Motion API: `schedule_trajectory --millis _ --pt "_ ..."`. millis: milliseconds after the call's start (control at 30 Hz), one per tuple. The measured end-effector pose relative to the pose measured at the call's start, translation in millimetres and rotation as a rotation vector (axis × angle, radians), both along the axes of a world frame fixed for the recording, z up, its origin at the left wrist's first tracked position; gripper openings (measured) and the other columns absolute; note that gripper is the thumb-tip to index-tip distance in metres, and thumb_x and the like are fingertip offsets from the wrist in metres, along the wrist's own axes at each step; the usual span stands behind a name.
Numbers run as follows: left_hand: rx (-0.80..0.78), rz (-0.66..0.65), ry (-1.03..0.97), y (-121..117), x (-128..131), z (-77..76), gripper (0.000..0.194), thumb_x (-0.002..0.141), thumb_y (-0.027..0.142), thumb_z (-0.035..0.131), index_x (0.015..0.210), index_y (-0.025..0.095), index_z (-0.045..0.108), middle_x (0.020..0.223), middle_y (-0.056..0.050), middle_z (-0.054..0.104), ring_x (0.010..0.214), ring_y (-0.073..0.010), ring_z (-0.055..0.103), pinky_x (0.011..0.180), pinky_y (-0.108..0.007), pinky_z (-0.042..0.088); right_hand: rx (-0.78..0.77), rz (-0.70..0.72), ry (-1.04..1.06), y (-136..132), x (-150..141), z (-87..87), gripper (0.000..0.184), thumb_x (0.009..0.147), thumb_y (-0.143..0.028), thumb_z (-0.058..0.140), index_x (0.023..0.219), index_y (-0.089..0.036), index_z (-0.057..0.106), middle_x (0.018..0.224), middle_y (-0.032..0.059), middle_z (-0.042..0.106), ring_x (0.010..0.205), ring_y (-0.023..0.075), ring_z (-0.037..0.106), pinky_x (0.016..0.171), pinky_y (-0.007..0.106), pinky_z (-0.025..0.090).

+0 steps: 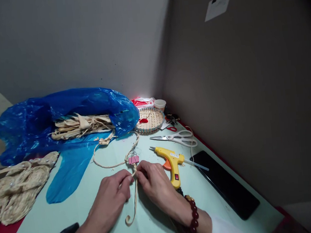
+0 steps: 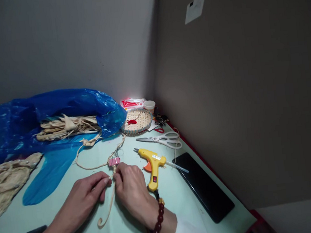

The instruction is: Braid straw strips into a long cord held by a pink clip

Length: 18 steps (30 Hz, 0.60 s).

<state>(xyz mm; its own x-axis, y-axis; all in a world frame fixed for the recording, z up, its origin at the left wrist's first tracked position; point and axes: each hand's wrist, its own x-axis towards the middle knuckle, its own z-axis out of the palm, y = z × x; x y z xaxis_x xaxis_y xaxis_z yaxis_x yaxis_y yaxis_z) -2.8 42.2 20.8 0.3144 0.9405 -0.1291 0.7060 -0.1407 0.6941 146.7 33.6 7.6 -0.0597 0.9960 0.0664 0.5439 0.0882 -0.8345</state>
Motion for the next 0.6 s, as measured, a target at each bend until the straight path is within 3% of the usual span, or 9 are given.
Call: schedule_trajectory --millis 200,300,467,600 --pt "0.186 -0.126 0.246 -24 17 -11.9 0.030 0.093 0.020 0.026 0.086 0.020 0.055 0.080 -0.007 0.069 0.071 -0.0238 0.066 0.067 -0.035 0.044 -0.085 0.025 0.191 3 2 -3.9 0.014 0.079 -0.011 0.051 0.067 -0.015 0.058 0.060 -0.0008 0.052 0.058 0.0118 0.042 0.058 0.025 0.028" --pt "0.192 -0.202 0.368 -28 20 -15.0 0.033 0.091 0.013 0.026 0.103 0.017 0.056 0.091 -0.011 0.072 0.080 -0.0282 0.070 0.071 -0.039 0.049 -0.203 0.076 0.359 6 4 -7.3 0.013 0.077 -0.014 0.050 0.066 -0.015 0.058 0.055 -0.0018 0.049 0.052 0.0103 0.041 0.052 0.023 0.030" --pt "0.167 -0.243 0.501 -31 22 -8.1 0.039 0.087 0.005 0.027 0.104 0.015 0.061 0.095 -0.015 0.072 0.077 -0.0323 0.071 0.066 -0.043 0.050 -0.361 0.123 0.583 6 5 -6.1 0.013 0.075 -0.024 0.050 0.077 -0.014 0.058 0.058 -0.0002 0.054 0.046 0.0087 0.038 0.044 0.020 0.026" --pt "0.222 -0.250 0.457 -29 12 -0.7 0.037 0.093 0.017 0.029 0.103 0.018 0.064 0.090 -0.012 0.070 0.081 -0.0323 0.068 0.069 -0.044 0.049 -0.362 0.104 0.627 4 5 -5.8 0.011 0.070 -0.022 0.053 0.076 -0.014 0.056 0.067 0.0034 0.062 0.048 0.0076 0.038 0.045 0.020 0.026"
